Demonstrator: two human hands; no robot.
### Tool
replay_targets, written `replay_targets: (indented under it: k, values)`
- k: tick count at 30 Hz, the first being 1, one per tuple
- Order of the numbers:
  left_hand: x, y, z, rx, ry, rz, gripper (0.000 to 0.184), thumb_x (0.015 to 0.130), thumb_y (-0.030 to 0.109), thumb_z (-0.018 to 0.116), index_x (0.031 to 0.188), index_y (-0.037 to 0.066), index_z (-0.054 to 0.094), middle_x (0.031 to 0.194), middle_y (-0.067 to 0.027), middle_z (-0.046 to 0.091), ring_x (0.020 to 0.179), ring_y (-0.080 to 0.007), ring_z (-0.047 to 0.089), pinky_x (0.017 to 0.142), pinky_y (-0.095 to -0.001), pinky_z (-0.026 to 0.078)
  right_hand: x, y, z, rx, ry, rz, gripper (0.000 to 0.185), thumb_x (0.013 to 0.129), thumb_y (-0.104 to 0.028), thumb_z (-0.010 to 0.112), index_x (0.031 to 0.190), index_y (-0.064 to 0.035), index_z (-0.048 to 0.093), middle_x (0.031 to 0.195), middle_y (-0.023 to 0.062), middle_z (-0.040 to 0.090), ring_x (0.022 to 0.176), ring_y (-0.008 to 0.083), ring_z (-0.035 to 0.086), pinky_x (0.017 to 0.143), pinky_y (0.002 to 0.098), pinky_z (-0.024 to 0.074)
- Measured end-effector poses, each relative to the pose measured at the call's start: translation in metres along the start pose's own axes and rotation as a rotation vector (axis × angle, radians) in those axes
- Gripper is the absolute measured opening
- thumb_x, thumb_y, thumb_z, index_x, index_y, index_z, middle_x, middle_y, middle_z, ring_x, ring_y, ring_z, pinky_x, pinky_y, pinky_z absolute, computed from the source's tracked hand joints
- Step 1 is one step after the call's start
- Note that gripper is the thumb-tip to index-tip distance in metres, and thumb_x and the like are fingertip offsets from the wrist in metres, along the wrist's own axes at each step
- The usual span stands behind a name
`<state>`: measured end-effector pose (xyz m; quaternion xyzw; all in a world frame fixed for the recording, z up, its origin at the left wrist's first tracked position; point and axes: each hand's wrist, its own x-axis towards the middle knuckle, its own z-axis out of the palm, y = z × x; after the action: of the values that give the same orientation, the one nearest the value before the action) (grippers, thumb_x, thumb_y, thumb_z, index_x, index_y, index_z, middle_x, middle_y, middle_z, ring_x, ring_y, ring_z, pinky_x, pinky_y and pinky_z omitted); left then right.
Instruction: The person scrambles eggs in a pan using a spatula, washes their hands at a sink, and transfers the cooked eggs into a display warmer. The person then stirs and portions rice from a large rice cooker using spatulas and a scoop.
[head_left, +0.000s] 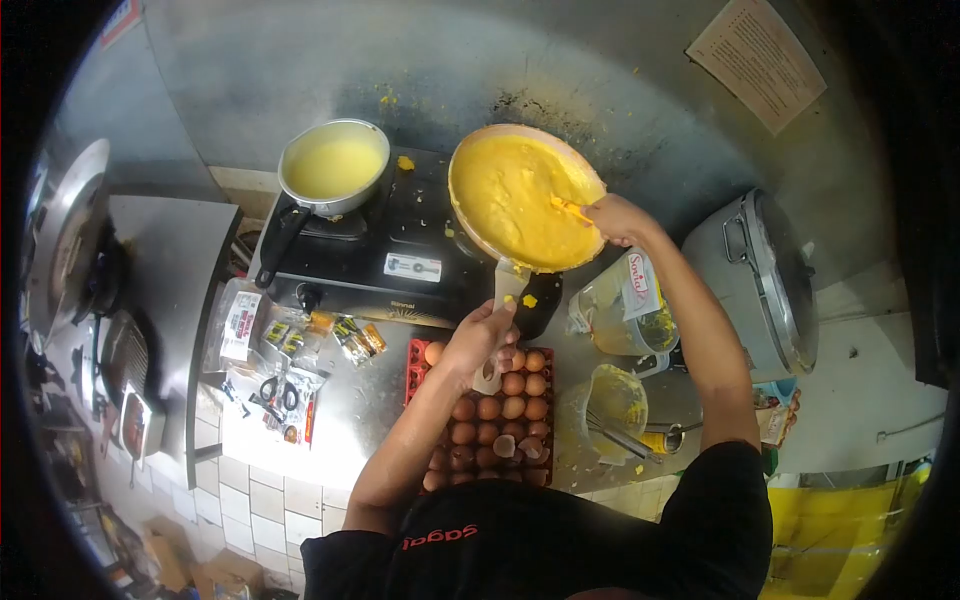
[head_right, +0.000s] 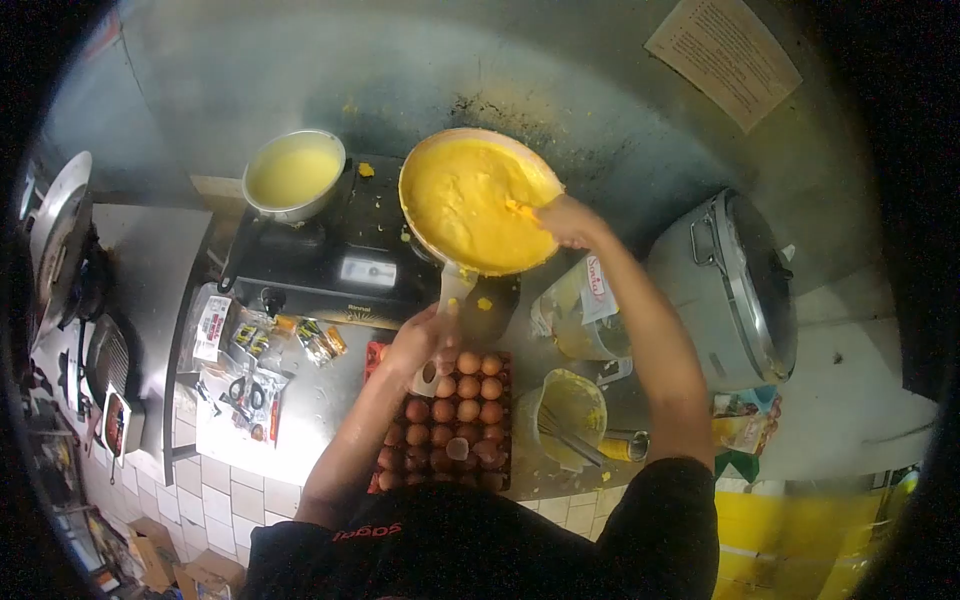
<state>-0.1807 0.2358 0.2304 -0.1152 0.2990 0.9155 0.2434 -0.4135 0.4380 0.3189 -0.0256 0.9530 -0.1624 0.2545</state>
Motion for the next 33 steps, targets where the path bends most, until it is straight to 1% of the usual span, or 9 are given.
replay_targets:
  k: [2,3,6,14,17,23,29,32,33]
  values:
    - [0.000,0.001,0.001,0.044,0.022,0.024,0.013,0.097,0.025,0.051,0.105,0.016,0.047,0.067,0.0011,0.044,0.049,-0.0095,0.038,0.041,-0.0232,0.031,-0.008,-0.016,0.014,-0.141,0.069,-0.075,0.037,0.093,-0.034,0.049,0.086,-0.0017,0.065,0.058,0.0125,0.056,0.042,0.0206,0.051,0.041,0.0362,0.0392]
    - [0.000,0.001,0.000,0.027,0.012,0.017,0.014,0.097,0.025,0.051,0.106,0.016,0.047,0.067,0.0011,0.044,0.049,-0.0095,0.038,0.041,-0.0232,0.032,0.003,-0.008,0.026,-0.362,0.273,-0.398,0.036,0.092,-0.033,0.050,0.089,-0.0005,0.065,0.077,0.0222,0.065,0.067,0.0344,0.064,0.063,0.0437,0.0491]
    - [0.001,0.000,-0.003,-0.008,-0.009,-0.008,0.014,0.097,0.025,0.051,0.106,0.016,0.047,0.067,0.0011,0.044,0.049,-0.0096,0.038,0.041,-0.0232,0.032,-0.018,-0.031,0.034,-0.438,0.198,-0.335,0.038,0.091,-0.032,0.046,0.097,-0.0010,0.067,0.101,0.0249,0.064,0.096,0.0420,0.061,0.085,0.0496,0.0463]
    - [0.003,-0.001,-0.003,-0.027,-0.006,-0.015,0.014,0.097,0.025,0.051,0.107,0.016,0.047,0.067,0.0010,0.045,0.048,-0.0092,0.039,0.040,-0.0230,0.031,-0.067,-0.043,0.051,-0.437,0.174,-0.554,0.031,0.093,-0.028,0.048,0.088,-0.0029,0.065,0.086,0.0221,0.066,0.085,0.0411,0.062,0.078,0.0493,0.0479]
    - [0.004,-0.002,-0.003,-0.016,-0.011,-0.006,0.014,0.097,0.025,0.051,0.106,0.015,0.048,0.067,0.0007,0.045,0.048,-0.0091,0.040,0.039,-0.0230,0.032,-0.087,-0.040,0.055,-0.569,0.205,-0.565,0.030,0.094,-0.028,0.048,0.084,-0.0047,0.065,0.079,0.0212,0.065,0.078,0.0403,0.063,0.072,0.0495,0.0491]
    - [0.005,-0.005,-0.005,-0.030,0.000,0.010,0.014,0.097,0.025,0.052,0.105,0.015,0.049,0.067,0.0002,0.046,0.047,-0.0095,0.039,0.038,-0.0232,0.032,-0.077,-0.033,0.049,-0.661,0.293,-0.470,0.025,0.088,-0.020,0.050,0.088,-0.0038,0.068,0.084,0.0208,0.068,0.079,0.0380,0.067,0.070,0.0468,0.0521]
    - [0.002,-0.002,-0.001,-0.009,0.016,-0.001,0.015,0.097,0.026,0.051,0.105,0.014,0.049,0.067,-0.0001,0.045,0.046,-0.0096,0.039,0.038,-0.0231,0.032,-0.026,-0.003,0.034,-0.653,0.329,-0.259,0.029,0.090,-0.021,0.046,0.094,-0.0032,0.069,0.095,0.0243,0.066,0.091,0.0377,0.066,0.078,0.0479,0.0513]
    - [0.000,0.000,0.001,0.047,0.031,0.020,0.015,0.098,0.025,0.049,0.106,0.013,0.048,0.067,-0.0003,0.044,0.045,-0.0097,0.039,0.037,-0.0236,0.033,-0.020,0.010,0.019,-0.576,0.372,-0.220,0.035,0.092,-0.030,0.047,0.095,-0.0021,0.067,0.092,0.0249,0.066,0.089,0.0420,0.063,0.077,0.0507,0.0498]
    - [0.001,0.000,0.001,0.029,0.021,0.017,0.015,0.098,0.025,0.049,0.106,0.013,0.048,0.067,-0.0003,0.044,0.045,-0.0097,0.038,0.037,-0.0237,0.033,-0.019,0.013,0.013,-0.469,0.315,-0.179,0.036,0.092,-0.031,0.047,0.092,-0.0010,0.067,0.085,0.0231,0.065,0.080,0.0386,0.063,0.072,0.0482,0.0498]
